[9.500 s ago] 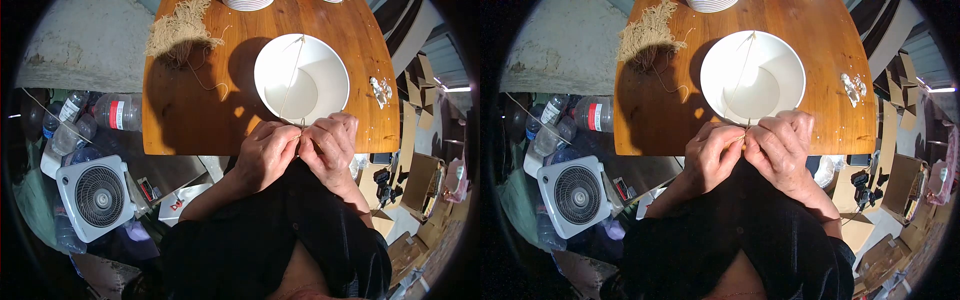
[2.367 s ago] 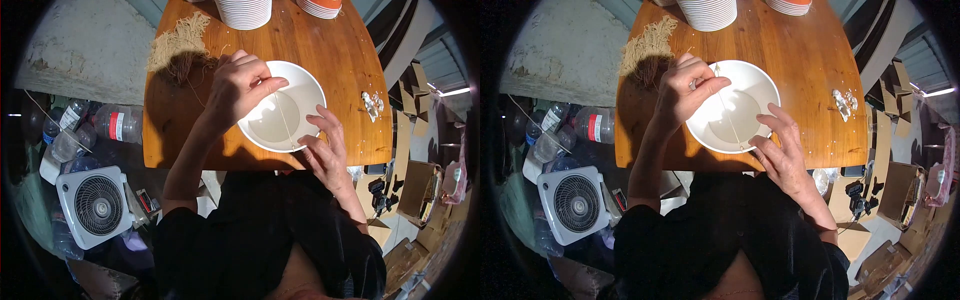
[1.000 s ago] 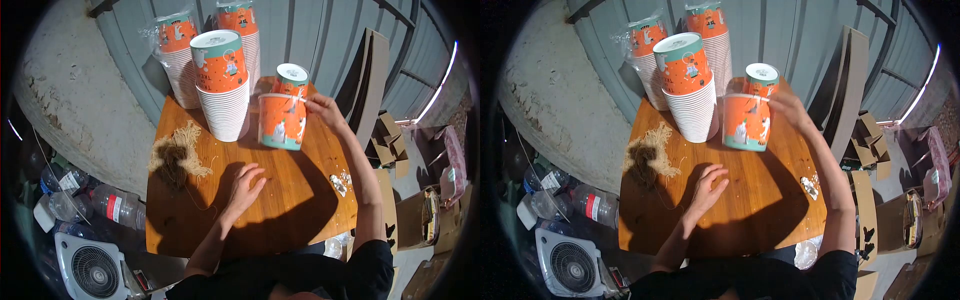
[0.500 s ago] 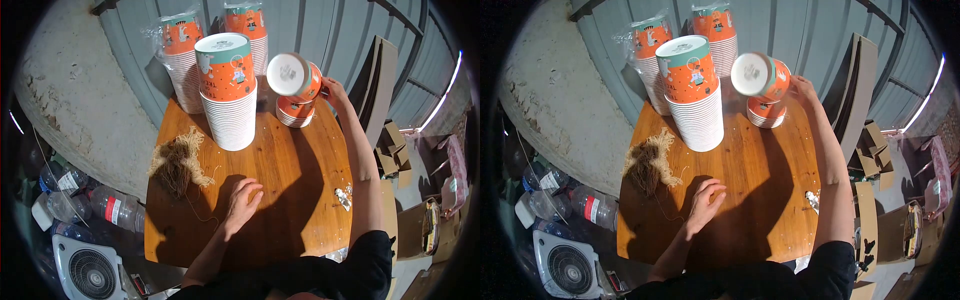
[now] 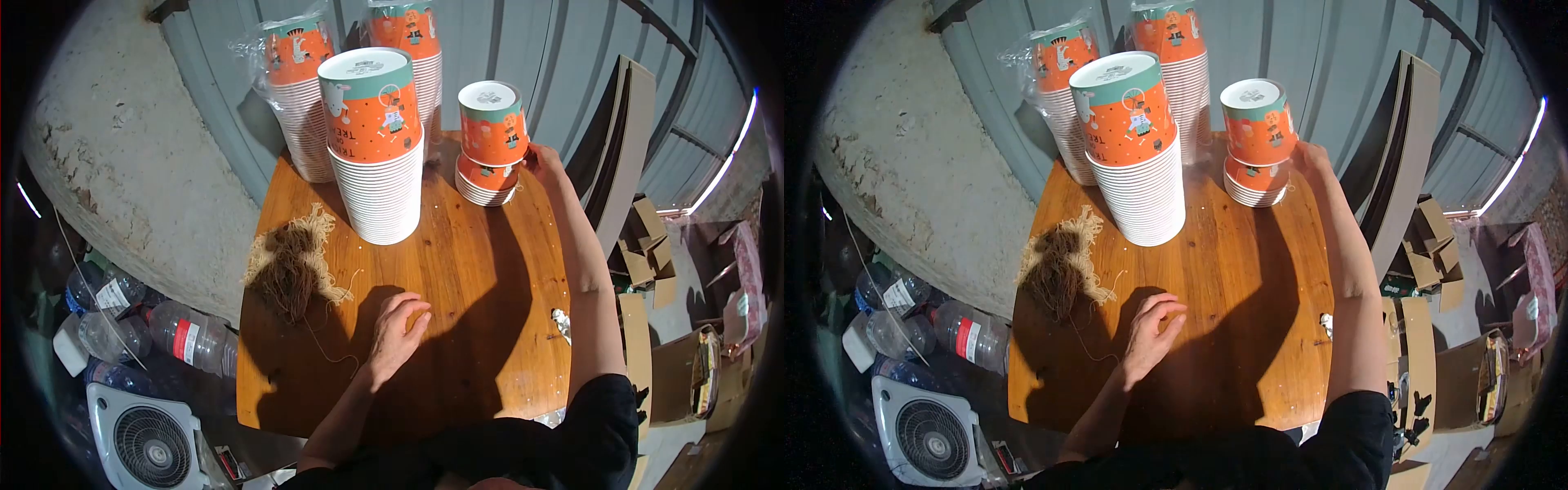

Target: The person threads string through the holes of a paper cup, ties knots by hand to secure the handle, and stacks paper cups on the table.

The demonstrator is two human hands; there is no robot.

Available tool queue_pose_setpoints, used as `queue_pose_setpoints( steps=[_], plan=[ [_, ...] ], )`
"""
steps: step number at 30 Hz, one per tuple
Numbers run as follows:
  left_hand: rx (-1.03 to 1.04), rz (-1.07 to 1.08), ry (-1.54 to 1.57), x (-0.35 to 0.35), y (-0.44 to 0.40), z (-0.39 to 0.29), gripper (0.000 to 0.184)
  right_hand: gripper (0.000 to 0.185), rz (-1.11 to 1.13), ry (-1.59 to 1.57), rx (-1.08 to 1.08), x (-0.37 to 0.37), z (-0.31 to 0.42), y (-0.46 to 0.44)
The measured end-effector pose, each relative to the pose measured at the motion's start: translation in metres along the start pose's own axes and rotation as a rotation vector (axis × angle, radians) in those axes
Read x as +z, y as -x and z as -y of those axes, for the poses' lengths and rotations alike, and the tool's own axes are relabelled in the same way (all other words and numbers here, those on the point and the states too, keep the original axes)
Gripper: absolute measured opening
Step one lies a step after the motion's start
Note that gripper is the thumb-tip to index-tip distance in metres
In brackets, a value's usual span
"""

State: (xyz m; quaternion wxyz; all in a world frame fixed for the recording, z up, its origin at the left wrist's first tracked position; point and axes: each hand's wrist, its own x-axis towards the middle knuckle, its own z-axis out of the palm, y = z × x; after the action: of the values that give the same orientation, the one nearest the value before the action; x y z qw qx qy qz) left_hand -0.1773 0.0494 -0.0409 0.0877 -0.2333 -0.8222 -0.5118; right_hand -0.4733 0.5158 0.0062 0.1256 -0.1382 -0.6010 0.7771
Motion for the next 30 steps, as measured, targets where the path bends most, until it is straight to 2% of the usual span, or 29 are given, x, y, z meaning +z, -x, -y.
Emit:
queue_pose_setpoints(
  steps=[6,7,8,10,11,13,15,17,20,21,28,30],
  plan=[
    [-0.003,-0.015,-0.001,-0.002,-0.001,-0.002,0.018,0.027,0.044,-0.007,0.093,-0.028,-0.052,-0.034],
    [-0.006,-0.016,-0.001,-0.001,-0.001,-0.001,0.018,0.015,0.02,-0.061,0.072,-0.027,-0.059,-0.027],
    [-0.002,-0.019,0.006,0.0,-0.001,0.001,0.018,0.015,0.02,-0.059,0.076,-0.016,-0.05,-0.006],
    [-0.004,-0.02,0.015,0.001,0.001,0.003,0.017,0.018,-0.348,0.204,0.029,0.001,-0.03,0.027],
    [0.002,-0.022,0.009,0.002,0.0,0.003,0.017,0.024,-0.356,0.25,-0.056,-0.014,-0.034,0.005],
    [0.004,-0.023,0.004,0.002,-0.001,0.003,0.016,0.033,-0.4,0.448,-0.365,0.002,-0.005,0.023],
    [0.019,-0.03,0.015,0.003,0.0,0.002,0.016,0.038,-0.278,0.759,-0.893,0.02,0.026,0.036],
    [0.016,-0.029,0.017,0.003,0.0,0.002,0.016,0.039,-0.153,0.957,-1.041,0.049,0.041,0.057],
    [0.006,-0.026,0.022,0.003,-0.001,0.003,0.015,0.037,-0.122,1.331,-0.973,0.09,0.034,0.096],
    [0.0,-0.029,0.019,0.002,-0.001,0.003,0.015,0.04,-0.033,1.331,-0.978,0.094,0.027,0.099],
    [0.033,-0.058,0.018,0.0,-0.002,0.004,0.014,0.045,-0.061,1.449,-0.92,0.102,0.024,0.113],
    [0.024,-0.068,0.037,0.001,-0.002,0.003,0.014,0.051,-0.019,1.574,-0.801,0.103,0.03,0.113]
  ],
)
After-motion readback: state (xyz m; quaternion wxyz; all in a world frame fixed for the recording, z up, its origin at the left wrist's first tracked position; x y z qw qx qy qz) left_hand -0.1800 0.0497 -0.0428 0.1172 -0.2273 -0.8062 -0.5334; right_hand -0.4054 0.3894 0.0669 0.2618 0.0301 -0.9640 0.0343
